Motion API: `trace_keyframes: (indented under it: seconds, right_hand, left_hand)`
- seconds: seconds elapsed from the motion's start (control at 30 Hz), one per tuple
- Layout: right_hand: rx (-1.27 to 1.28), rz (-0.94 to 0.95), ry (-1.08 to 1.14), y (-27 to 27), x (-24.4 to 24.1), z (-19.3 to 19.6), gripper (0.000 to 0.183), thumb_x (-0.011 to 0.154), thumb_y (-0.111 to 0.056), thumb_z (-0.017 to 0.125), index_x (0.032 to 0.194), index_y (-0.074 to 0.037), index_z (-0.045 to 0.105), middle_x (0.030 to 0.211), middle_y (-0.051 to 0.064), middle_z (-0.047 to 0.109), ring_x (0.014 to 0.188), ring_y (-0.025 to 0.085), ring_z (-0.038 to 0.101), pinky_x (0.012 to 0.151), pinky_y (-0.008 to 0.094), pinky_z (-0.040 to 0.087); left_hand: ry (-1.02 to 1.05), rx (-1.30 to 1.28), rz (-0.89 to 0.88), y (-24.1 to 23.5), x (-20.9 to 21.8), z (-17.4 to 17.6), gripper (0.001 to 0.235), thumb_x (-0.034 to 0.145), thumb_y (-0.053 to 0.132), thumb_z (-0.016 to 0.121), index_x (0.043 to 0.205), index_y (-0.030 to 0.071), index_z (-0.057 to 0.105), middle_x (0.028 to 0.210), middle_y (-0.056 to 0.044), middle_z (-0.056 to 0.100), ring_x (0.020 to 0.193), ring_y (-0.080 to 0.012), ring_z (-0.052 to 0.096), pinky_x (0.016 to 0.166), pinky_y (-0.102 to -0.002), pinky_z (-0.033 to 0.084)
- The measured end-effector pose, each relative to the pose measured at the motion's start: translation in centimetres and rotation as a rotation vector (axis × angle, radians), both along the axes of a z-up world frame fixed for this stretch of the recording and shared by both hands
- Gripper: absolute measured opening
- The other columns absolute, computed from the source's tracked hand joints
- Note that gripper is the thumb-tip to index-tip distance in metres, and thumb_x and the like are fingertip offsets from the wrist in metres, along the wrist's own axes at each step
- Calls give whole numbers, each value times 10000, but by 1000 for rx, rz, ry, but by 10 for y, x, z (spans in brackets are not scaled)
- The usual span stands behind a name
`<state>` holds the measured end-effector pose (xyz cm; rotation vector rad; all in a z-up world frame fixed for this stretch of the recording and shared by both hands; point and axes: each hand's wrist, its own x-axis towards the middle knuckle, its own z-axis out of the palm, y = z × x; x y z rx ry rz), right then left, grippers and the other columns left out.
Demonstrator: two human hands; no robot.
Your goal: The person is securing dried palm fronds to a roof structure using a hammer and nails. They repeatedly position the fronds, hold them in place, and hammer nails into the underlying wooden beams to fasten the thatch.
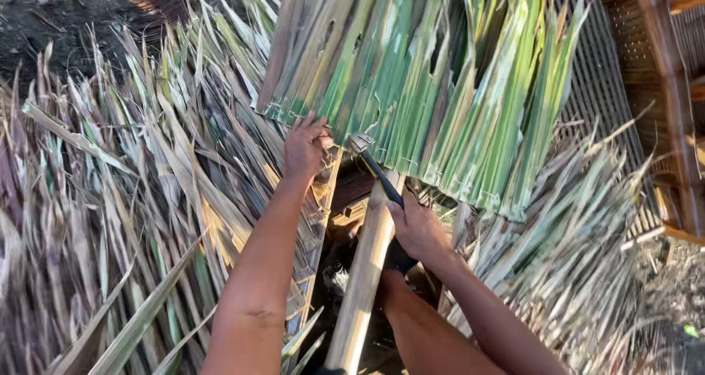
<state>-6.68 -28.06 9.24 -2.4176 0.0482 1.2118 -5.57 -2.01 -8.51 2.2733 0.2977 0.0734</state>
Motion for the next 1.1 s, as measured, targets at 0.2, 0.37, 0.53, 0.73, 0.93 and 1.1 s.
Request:
trace_keyframes:
  seconds: [0.2, 0.37, 0.53, 0.73, 0.93, 1.1]
  right_hand:
    - [32, -78, -101, 7, -18, -19, 585, 1018, -466, 454, 1421, -44, 422, 999, 367, 678, 924, 556, 656, 807, 604, 516]
    - [87, -15, -217, 3, -15, -29, 490, 1023, -447, 458, 1263, -25, 522, 917, 301, 699, 823, 517, 652, 704, 593, 494]
    - [78, -107, -23, -2, -2, -17, 450, 1043, -458, 475, 1009, -17, 559, 617, 251, 588, 562, 403, 599, 599, 524, 458]
    - [283, -144, -197, 3, -3, 9, 406, 1049, -412, 464, 946, -27, 536, 522, 178, 544, 428, 326, 548, 471, 484, 421]
    - [260, 79, -357, 20, 7, -12, 335, 1074, -317, 464, 979, 1, 509, 539, 105, 517, 384, 251, 491, 355, 425, 369]
    - [421, -82, -310, 18, 9, 16, 339, 1084, -311, 443, 948, -12, 527, 499, 69, 455, 371, 167, 439, 368, 405, 335]
  left_hand:
    - [29, -128, 71, 2, 12, -7, 95, 824, 68, 774, 857, 149, 811, 1276, -22, 726, 1424, -284, 509, 1253, -487, 248]
    - [22, -31, 140, -19, 19, -9, 111, 838, 114, 773, 906, 187, 821, 1268, 12, 741, 1450, -290, 468, 1266, -500, 191]
    - [8, -58, 80, -19, 3, -15, 177, 824, 18, 748, 879, 171, 817, 1266, 14, 760, 1469, -277, 469, 1289, -523, 154]
    - [-52, -114, 121, -21, 1, -21, 117, 805, 53, 810, 850, 160, 801, 1217, -9, 764, 1463, -262, 469, 1297, -514, 149]
    - [-21, -106, 109, -20, 6, -27, 74, 793, 101, 848, 807, 140, 788, 1195, -10, 772, 1443, -243, 482, 1281, -497, 164]
    - [27, -75, 99, -21, 2, -30, 116, 790, 87, 834, 841, 191, 827, 1189, -5, 765, 1451, -250, 463, 1277, -496, 150]
